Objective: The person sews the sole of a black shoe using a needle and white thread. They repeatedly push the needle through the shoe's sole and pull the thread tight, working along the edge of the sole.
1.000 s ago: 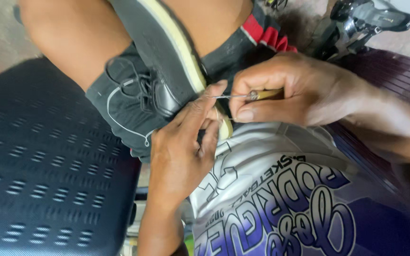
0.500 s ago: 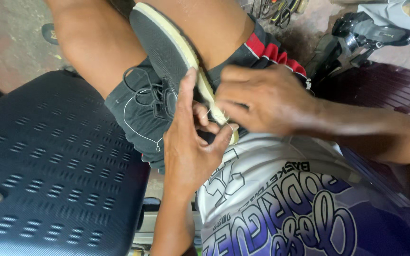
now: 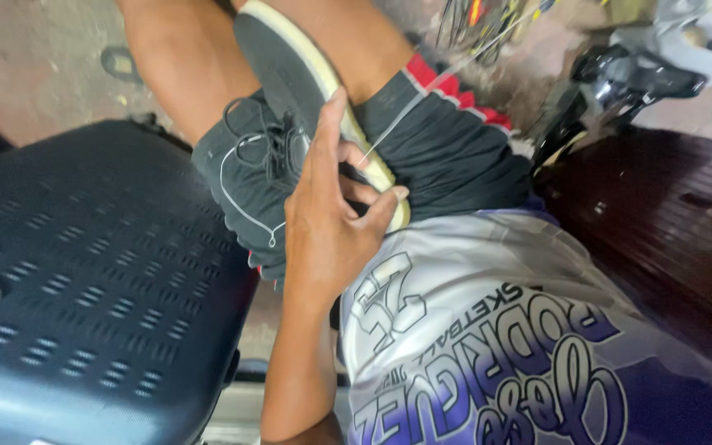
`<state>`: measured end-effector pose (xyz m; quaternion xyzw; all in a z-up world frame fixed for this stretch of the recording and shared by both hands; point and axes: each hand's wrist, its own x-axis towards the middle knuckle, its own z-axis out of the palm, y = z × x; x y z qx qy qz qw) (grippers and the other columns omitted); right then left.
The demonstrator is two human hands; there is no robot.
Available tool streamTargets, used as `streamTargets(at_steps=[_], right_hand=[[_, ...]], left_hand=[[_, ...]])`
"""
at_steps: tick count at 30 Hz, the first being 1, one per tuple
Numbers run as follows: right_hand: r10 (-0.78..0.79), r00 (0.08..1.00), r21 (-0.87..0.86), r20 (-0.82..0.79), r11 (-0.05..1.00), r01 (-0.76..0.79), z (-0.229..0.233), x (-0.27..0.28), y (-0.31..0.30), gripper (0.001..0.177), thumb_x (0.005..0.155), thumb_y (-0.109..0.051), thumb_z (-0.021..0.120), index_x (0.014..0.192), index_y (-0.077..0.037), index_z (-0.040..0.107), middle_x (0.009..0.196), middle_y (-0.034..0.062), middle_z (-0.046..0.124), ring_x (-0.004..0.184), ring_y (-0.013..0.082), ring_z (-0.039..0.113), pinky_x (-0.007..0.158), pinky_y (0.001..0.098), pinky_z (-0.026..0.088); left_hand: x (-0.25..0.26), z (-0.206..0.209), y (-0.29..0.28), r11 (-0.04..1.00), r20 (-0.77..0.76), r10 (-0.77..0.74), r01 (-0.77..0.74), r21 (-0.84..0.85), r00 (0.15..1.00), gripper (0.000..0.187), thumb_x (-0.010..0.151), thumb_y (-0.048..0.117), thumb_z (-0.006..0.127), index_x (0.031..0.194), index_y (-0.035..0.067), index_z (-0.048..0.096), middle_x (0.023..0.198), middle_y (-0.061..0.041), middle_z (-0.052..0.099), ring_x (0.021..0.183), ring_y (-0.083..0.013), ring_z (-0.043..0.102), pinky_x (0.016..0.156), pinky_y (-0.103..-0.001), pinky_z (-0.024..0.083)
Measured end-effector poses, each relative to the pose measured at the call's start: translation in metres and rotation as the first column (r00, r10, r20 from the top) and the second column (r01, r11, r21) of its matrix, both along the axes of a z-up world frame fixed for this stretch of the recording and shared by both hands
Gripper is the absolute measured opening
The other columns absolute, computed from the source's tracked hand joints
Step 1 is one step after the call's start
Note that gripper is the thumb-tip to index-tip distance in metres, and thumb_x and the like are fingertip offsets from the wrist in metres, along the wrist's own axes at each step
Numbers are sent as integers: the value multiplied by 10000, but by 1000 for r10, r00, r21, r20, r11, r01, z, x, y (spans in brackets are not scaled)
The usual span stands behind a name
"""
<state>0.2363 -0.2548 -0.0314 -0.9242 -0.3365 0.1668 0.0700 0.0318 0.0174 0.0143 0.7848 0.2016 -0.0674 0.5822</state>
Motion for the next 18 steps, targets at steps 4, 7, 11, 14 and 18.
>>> streamTargets(at_steps=[4,7,11,14,18], right_hand=[[97,906,509,-412,849,140,21,-16,5,124,959,-102,584,1077,-67,597,1043,142,632,847,276,656,702,386,528],[205,869,552,-450,829,90,20,-51,30,180,936,-57,560,1114,-62,586,1110,159,638,903,283,664,750,386,545],[99,905,268,-414,963,17,13,-94,47,229,1009,-93,586,1234,-55,582,956,157,669,873,307,694,778,432,552],[121,907,297,-403,955,4,17,-100,60,238,1000,-92,583,1233,-46,571,949,157,690,887,333,695,791,456,549],[184,910,369,-370,929,-38,25,-93,87,262,995,-87,586,1253,-47,564,1022,171,707,935,359,694,789,470,533]], left_hand=[[4,-3,1,999,48,13,-11,-40,999,1015,785,1,885,1609,130,306,1332,-128,672,717,-106,726,683,-262,596],[7,-5,2,1000,37,5,-5,-19,999,1030,769,-7,875,1613,132,301,1410,-161,651,711,-105,723,696,-254,606],[11,-5,3,1000,27,-7,8,-23,1000,1025,787,-1,882,1615,131,291,1430,-168,637,721,-104,712,695,-241,613],[16,-2,5,1000,3,-10,10,-29,1000,1029,784,2,882,1614,129,287,1431,-164,636,716,-102,706,682,-237,607],[21,1,8,999,-1,-14,14,-38,1000,1002,770,-9,869,1597,113,316,1417,-156,635,715,-99,701,687,-235,601]])
